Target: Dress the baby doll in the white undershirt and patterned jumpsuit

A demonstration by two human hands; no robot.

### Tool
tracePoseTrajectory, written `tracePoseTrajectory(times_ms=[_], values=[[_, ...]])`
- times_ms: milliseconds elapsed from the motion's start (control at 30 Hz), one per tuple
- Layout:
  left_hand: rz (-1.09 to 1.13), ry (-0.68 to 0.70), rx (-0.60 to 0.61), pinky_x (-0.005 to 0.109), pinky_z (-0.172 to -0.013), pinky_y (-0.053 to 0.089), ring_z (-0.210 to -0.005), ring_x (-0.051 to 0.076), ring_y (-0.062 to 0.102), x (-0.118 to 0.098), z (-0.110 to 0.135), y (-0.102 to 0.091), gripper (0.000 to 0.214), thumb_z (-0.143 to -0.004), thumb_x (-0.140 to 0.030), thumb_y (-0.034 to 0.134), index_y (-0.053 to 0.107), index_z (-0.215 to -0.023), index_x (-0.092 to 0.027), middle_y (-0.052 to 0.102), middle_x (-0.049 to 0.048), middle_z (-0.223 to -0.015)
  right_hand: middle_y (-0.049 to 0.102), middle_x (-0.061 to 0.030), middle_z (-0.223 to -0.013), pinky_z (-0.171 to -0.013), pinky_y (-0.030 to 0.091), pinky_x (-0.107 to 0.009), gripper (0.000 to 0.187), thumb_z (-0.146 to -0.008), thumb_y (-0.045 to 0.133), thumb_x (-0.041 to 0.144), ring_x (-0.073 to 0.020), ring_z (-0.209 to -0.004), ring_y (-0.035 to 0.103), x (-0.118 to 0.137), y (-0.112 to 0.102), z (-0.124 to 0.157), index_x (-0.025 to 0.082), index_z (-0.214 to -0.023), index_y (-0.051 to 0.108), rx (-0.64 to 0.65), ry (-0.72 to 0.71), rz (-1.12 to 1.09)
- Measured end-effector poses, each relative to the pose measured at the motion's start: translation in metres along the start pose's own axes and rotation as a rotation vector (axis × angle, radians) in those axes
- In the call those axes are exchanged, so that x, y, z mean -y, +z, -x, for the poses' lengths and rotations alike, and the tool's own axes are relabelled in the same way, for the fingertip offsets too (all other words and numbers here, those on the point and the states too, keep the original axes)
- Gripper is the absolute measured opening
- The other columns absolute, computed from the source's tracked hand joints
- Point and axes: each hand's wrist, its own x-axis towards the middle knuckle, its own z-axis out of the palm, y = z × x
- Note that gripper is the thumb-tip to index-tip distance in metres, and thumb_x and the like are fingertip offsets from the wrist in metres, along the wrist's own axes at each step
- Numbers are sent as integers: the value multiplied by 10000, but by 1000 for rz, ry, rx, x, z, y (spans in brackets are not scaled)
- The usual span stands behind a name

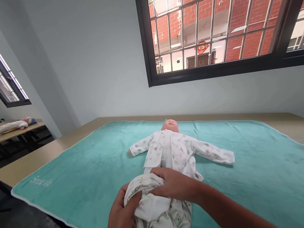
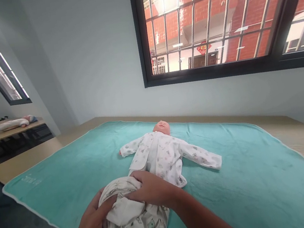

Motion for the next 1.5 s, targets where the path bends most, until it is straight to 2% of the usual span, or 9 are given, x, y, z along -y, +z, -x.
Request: tracePoseTrajectory(times_ms=[167,267,400,533,733,967,1167,1400,1500], values=[[48,-67,59,266,-606,509,-756,229,684,-4,4,0,509,-639,-324,771,616,-1107,-198,724,37,-871,671,-5,-977,-744,462,-285,274,-711,665,281,-202,-903,620,6,7,3,221,-971,601,-20,-68,123],[-92,6,83,293,-618,503,-731,236,665,0,2,-7,481,-614,-366,770,618,-1031,-180,716,48,-838,681,6,-929,-657,444,-258,257,-692,659,269,-189,-833,623,9,18,2,225,-936,594,-60,-58,174],[-433,157,-1,296,-621,482,-715,240,634,8,2,-19,458,-538,-338,770,618,-932,-162,703,46,-765,682,18,-870,-616,406,-244,230,-658,693,292,-184,-773,613,13,23,3,225,-854,594,-28,-57,305],[-608,173,-93,286,-607,471,-686,239,621,10,7,-26,390,-547,-358,720,619,-884,-189,685,24,-711,686,28,-863,-626,390,-234,180,-695,684,312,-174,-779,617,12,21,3,227,-838,615,59,-86,314],[-737,86,-147,250,-503,412,-599,223,586,2,12,-28,327,-591,-488,728,580,-707,-220,618,-3,-594,691,30,-818,-608,354,-240,56,-786,581,278,-160,-746,620,4,30,1,239,-799,618,-74,-46,426],[-877,136,-239,249,-534,411,-617,218,577,4,8,-41,272,-684,-486,629,564,-742,-228,626,-25,-594,683,2,-847,-609,359,-278,131,-772,629,347,-196,-756,633,-2,46,-1,232,-818,586,-176,-91,658],[-968,280,-186,255,-562,437,-665,236,624,1,-5,-50,183,-671,-390,567,564,-776,-241,669,-21,-665,636,-21,-980,-621,474,-357,360,-834,517,596,-230,-754,631,-5,53,1,258,-923,602,-191,-237,760],[-1151,350,-204,258,-551,413,-616,238,614,7,-23,-74,103,-639,-321,567,577,-704,-242,643,-22,-599,630,-62,-985,-687,539,-435,472,-842,471,646,-277,-937,621,-2,53,1,212,-977,597,-131,-311,786],[-1230,501,-162,275,-626,443,-748,258,644,11,-27,-90,151,-649,-324,562,607,-768,-243,699,14,-798,633,-62,-997,-687,541,-437,383,-839,521,548,-269,-937,622,-2,52,2,208,-998,595,-111,-337,795]])
